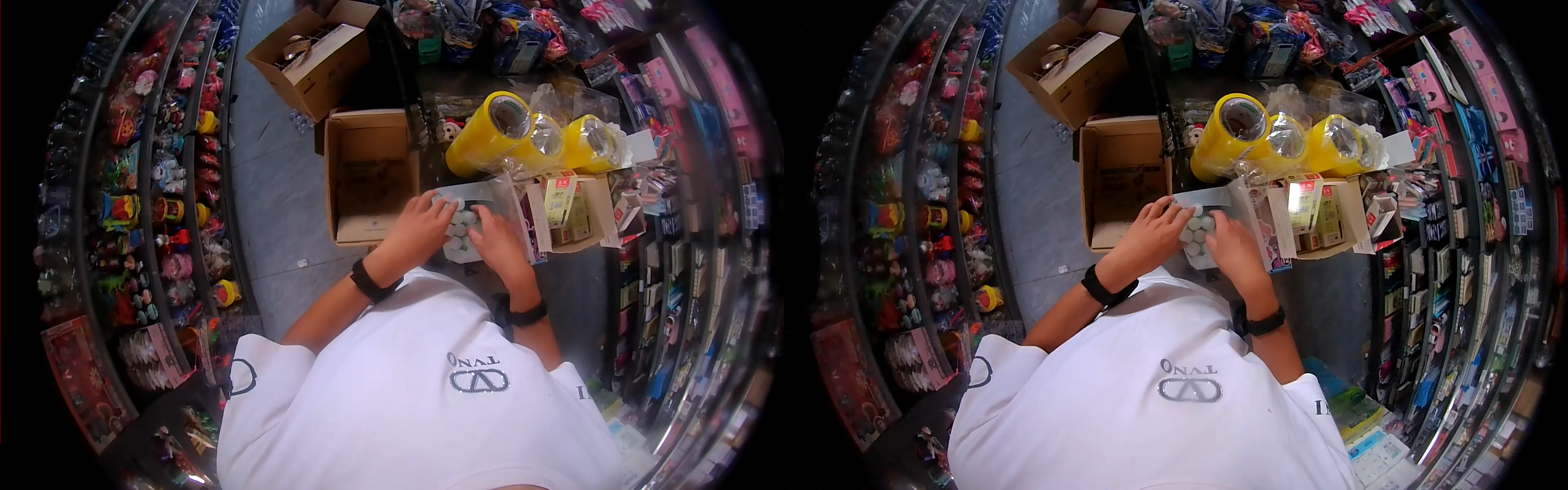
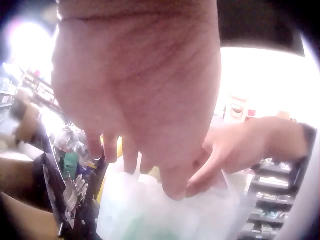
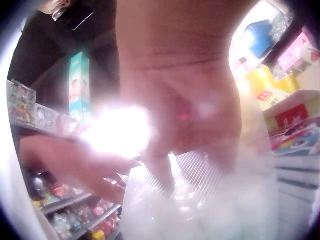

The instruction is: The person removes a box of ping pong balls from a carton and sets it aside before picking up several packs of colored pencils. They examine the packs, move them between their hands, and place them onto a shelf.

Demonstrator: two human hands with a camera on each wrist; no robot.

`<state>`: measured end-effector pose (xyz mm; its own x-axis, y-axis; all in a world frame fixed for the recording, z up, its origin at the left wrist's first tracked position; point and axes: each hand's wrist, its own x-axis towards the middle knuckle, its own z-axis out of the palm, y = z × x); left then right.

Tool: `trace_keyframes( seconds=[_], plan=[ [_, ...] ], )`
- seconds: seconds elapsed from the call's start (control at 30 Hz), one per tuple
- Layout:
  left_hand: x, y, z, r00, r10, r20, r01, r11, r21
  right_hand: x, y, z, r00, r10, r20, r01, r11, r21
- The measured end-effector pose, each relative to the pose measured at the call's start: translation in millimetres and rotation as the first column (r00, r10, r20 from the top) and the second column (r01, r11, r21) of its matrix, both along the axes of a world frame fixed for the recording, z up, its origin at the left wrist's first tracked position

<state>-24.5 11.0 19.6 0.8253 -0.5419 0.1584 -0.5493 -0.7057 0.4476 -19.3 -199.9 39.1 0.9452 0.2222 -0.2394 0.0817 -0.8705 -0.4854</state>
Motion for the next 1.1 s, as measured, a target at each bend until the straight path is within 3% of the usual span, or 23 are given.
trace_keyframes(
  seconds=[0.17, 0.27, 0.37, 0.47, 0.57, 0.77, 0.87, 0.97, 1.1],
  plan=[
    [-0.3, -4.2, 4.4, 0.998, -0.022, -0.067, 0.023, 1.0, 0.014, 5.7, 1.0, 13.0, 0.995, 0.063, -0.073, -0.063, 0.998, -0.002],
    [-0.2, -9.9, 6.8, 0.999, -0.027, -0.022, 0.027, 0.999, -0.035, 3.3, 3.5, 26.3, 0.987, 0.115, -0.115, -0.111, 0.993, 0.034],
    [4.3, -15.7, -6.5, 0.989, -0.117, -0.089, 0.102, 0.982, -0.161, -2.2, 0.5, 14.6, 0.995, 0.101, -0.027, -0.101, 0.995, 0.005],
    [11.6, -18.8, -3.3, 0.985, -0.141, -0.098, 0.126, 0.981, -0.149, -4.2, -3.7, 5.1, 0.996, 0.067, 0.057, -0.069, 0.997, 0.037],
    [16.7, -19.8, -7.7, 0.988, -0.152, -0.005, 0.151, 0.984, -0.095, -5.4, -3.7, 6.3, 0.999, 0.044, -0.01, -0.045, 0.996, -0.079],
    [18.8, -20.7, -3.4, 0.977, -0.203, -0.06, 0.2, 0.978, -0.049, -22.3, -2.5, 20.6, 0.998, 0.057, 0.026, -0.055, 0.997, -0.047],
    [16.8, -20.0, -3.8, 0.979, -0.199, -0.049, 0.197, 0.979, -0.053, -43.2, -11.0, 34.1, 0.955, 0.17, 0.241, -0.162, 0.985, -0.054],
    [16.4, -19.4, -9.5, 0.984, -0.177, -0.036, 0.174, 0.982, -0.072, -50.9, -9.8, 83.9, 0.984, 0.174, -0.044, -0.174, 0.985, -0.002],
    [16.8, -17.5, -5.4, 0.986, -0.156, -0.053, 0.153, 0.986, -0.062, -66.7, -30.0, 86.6, 0.99, 0.121, -0.067, -0.119, 0.992, 0.033]
  ],
)
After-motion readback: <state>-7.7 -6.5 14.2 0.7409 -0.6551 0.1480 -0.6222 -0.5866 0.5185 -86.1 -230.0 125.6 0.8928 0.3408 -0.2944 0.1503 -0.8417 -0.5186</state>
